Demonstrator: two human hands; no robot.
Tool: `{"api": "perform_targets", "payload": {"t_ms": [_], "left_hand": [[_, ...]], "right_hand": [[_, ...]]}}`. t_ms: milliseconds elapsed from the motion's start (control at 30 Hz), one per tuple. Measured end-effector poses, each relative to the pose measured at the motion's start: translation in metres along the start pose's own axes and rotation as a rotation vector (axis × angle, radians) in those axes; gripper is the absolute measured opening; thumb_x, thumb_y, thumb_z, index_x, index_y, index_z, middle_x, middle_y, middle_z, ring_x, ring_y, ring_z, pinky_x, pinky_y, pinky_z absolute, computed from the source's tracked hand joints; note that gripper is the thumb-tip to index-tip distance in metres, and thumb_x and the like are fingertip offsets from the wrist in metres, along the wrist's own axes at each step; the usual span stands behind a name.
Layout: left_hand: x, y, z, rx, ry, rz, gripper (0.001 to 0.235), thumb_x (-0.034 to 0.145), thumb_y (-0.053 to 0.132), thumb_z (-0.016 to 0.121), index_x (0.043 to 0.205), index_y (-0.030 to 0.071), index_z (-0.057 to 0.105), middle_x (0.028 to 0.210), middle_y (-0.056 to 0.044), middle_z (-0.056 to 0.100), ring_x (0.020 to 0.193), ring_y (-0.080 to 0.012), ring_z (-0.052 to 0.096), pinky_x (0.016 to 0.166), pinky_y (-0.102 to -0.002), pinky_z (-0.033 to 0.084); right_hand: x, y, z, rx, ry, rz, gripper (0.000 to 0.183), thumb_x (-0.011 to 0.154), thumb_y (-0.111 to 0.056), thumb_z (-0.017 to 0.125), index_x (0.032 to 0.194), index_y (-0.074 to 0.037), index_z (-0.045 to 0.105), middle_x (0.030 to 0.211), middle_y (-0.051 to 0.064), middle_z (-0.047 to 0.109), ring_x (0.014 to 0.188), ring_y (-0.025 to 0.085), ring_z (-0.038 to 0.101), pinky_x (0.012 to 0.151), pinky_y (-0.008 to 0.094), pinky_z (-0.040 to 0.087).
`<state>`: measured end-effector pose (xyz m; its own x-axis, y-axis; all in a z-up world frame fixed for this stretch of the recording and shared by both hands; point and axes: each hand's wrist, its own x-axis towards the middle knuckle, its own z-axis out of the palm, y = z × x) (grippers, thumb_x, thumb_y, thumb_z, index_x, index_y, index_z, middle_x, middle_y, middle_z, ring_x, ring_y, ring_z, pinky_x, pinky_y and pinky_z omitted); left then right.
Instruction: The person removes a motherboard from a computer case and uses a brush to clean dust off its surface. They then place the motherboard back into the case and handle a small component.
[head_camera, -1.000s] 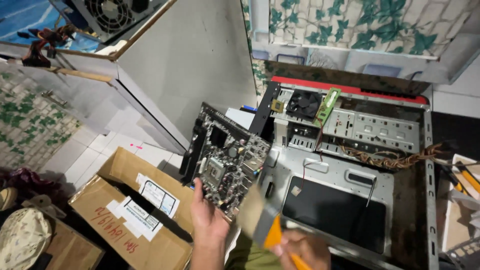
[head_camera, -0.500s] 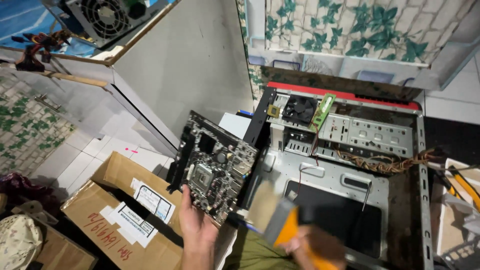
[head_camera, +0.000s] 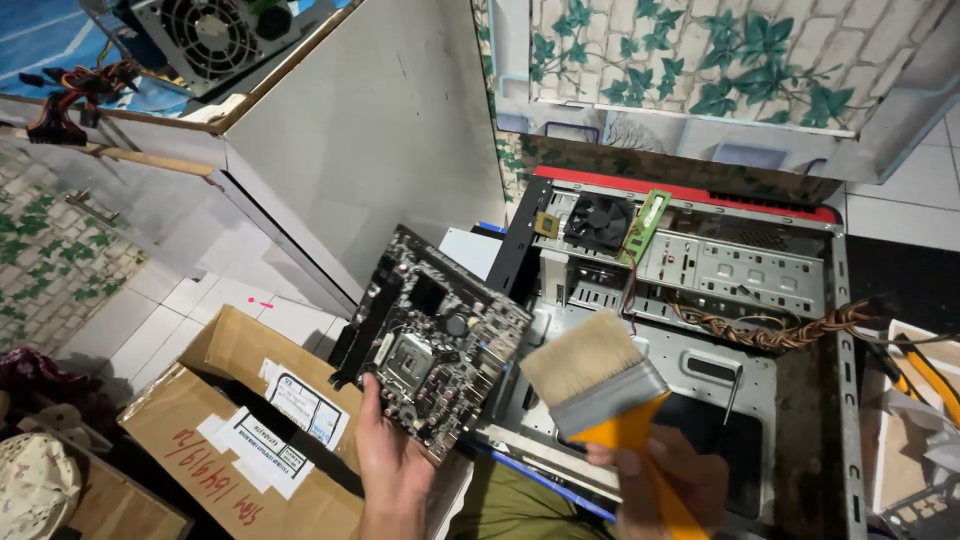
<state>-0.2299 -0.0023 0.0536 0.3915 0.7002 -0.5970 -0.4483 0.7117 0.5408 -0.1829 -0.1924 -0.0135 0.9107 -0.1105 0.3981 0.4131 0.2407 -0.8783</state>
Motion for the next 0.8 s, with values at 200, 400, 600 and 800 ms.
{"api": "perform_targets", "payload": {"t_ms": [200,400,600,800], "left_hand": [[-0.008,0.008,0.009,0.112,0.091,0.046,0.055,0.101,0.038,0.047,0.147,0.009,0.050,0.137,-0.022,0.064,0.108,-0.0349,0.066,0.090,-0.047,0.056],[-0.007,0.005,0.011,0.294,0.214,0.087,0.071,0.093,0.043,0.048,0.157,0.018,0.034,0.166,-0.007,0.036,0.155,-0.0269,0.032,0.127,-0.047,0.024],[-0.005,0.009,0.009,0.309,0.227,0.137,0.071,0.092,0.043,0.049,0.156,0.017,0.035,0.167,-0.004,0.033,0.157,-0.0231,0.026,0.129,-0.045,0.018],[-0.011,0.011,0.015,0.418,0.247,0.094,0.079,0.090,0.048,0.047,0.160,0.021,0.023,0.171,-0.003,0.017,0.160,-0.0231,0.009,0.129,-0.052,0.006]], "right_hand": [[0.006,0.018,-0.004,-0.856,-0.283,0.580,0.032,0.072,-0.052,0.069,0.072,-0.025,0.086,0.055,-0.009,0.083,0.062,0.000,0.078,0.058,0.018,0.053],[-0.018,0.020,-0.002,-0.117,-0.104,0.132,0.010,0.084,-0.024,0.071,0.078,-0.018,0.076,0.064,0.007,0.075,0.051,0.011,0.072,0.047,0.019,0.053],[-0.019,0.043,-0.005,0.109,-0.052,0.049,0.017,0.083,-0.011,0.074,0.097,-0.022,0.075,0.076,0.016,0.075,0.064,0.016,0.073,0.059,0.025,0.059],[-0.034,0.069,0.007,0.166,-0.255,-0.161,0.013,0.085,-0.009,0.073,0.074,-0.016,0.072,0.071,0.001,0.066,0.051,0.011,0.072,0.050,0.019,0.062]]}}
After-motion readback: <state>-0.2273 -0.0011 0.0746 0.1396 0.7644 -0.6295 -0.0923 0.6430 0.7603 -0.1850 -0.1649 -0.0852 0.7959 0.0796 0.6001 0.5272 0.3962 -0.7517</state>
